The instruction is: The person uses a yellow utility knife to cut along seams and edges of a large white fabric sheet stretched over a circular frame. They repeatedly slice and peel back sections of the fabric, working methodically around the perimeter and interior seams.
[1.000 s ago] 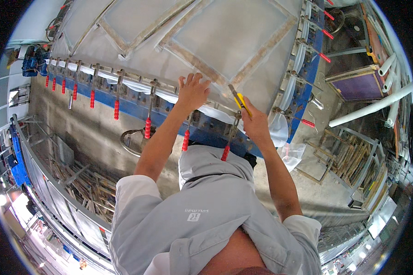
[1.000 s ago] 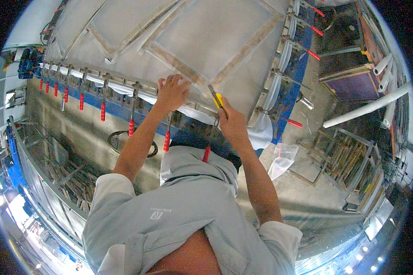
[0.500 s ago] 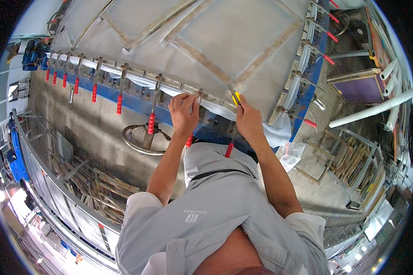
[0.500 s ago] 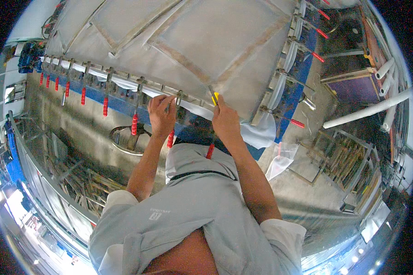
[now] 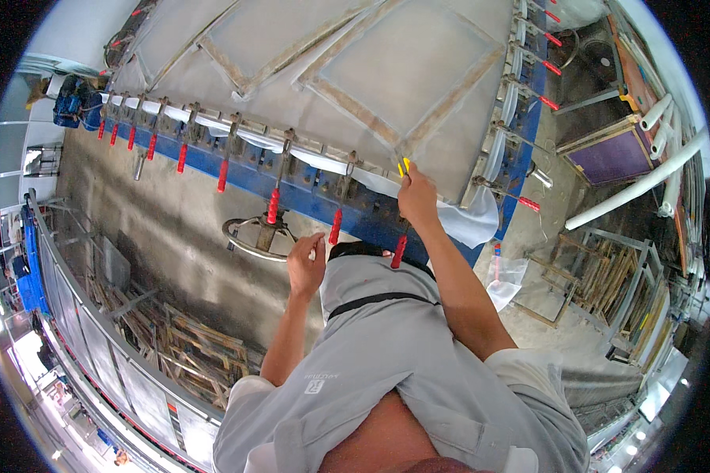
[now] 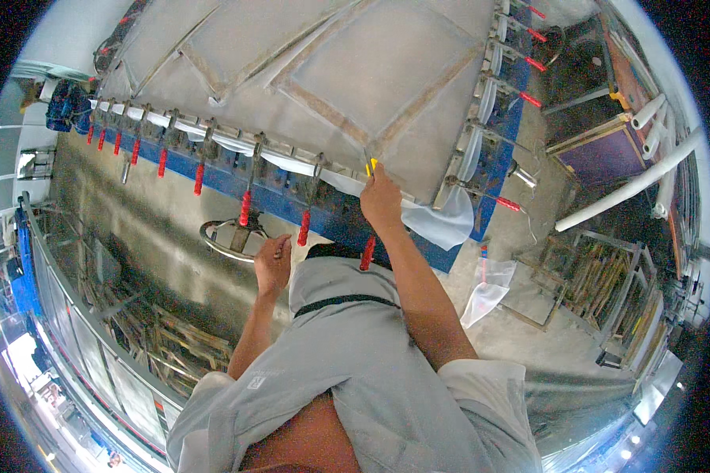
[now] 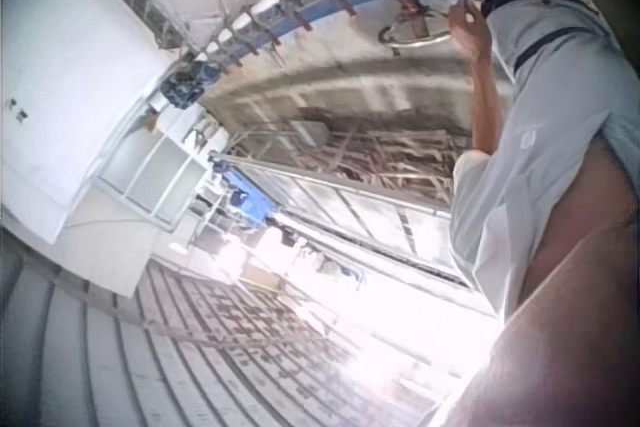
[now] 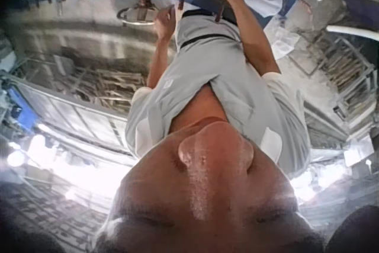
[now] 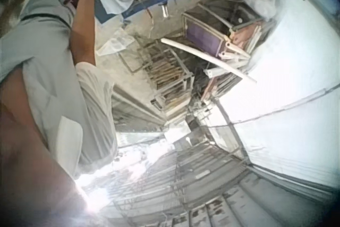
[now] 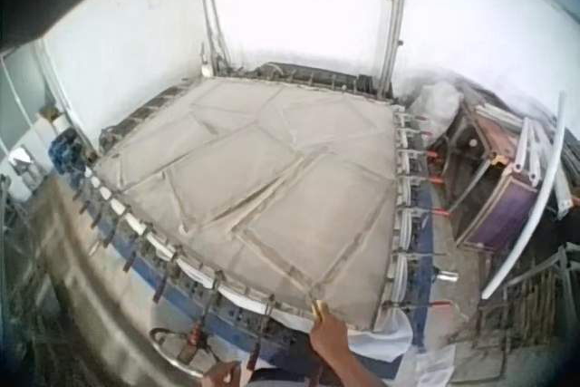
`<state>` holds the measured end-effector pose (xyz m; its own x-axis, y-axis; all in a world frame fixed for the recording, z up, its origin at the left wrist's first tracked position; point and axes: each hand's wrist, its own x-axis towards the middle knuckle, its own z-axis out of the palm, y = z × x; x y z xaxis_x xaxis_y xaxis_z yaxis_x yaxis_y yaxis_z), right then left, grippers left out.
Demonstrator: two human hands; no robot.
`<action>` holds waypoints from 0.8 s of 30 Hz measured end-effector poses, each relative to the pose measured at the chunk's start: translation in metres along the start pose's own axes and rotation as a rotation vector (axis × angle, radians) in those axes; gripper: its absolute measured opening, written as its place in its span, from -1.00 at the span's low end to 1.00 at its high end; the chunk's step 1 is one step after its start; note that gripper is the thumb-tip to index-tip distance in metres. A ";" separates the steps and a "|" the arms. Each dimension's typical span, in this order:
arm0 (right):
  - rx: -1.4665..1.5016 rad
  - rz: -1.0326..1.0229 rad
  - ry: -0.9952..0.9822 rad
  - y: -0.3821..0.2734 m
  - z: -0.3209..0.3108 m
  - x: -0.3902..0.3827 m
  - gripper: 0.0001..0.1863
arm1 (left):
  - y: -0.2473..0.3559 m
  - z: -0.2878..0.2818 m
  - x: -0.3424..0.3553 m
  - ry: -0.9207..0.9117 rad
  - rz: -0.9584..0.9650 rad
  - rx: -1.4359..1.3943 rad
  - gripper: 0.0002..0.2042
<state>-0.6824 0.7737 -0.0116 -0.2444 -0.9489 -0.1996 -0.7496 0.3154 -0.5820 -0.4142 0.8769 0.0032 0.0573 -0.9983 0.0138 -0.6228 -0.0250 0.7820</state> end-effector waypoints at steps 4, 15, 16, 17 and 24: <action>0.016 0.042 0.044 0.000 0.010 -0.003 -0.50 | -0.004 -0.010 -0.001 -0.027 -0.005 -0.027 -0.87; 0.094 0.249 -0.022 -0.024 -0.003 -0.016 -0.50 | 0.003 -0.004 0.048 -0.163 0.195 0.030 -0.88; 0.076 0.222 0.001 -0.019 0.001 -0.015 -0.49 | 0.008 -0.002 0.053 -0.167 0.214 0.018 -0.88; 0.056 0.193 0.022 -0.010 0.009 -0.015 -0.48 | 0.012 0.001 0.058 -0.169 0.232 0.006 -0.88; -0.022 0.193 -0.063 -0.013 0.019 -0.006 -0.47 | 0.022 0.012 0.075 -0.265 0.229 0.018 -0.86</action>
<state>-0.6592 0.7749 -0.0178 -0.3466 -0.8682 -0.3550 -0.7061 0.4907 -0.5105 -0.4328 0.8007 0.0145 -0.2886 -0.9572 0.0232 -0.6102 0.2026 0.7659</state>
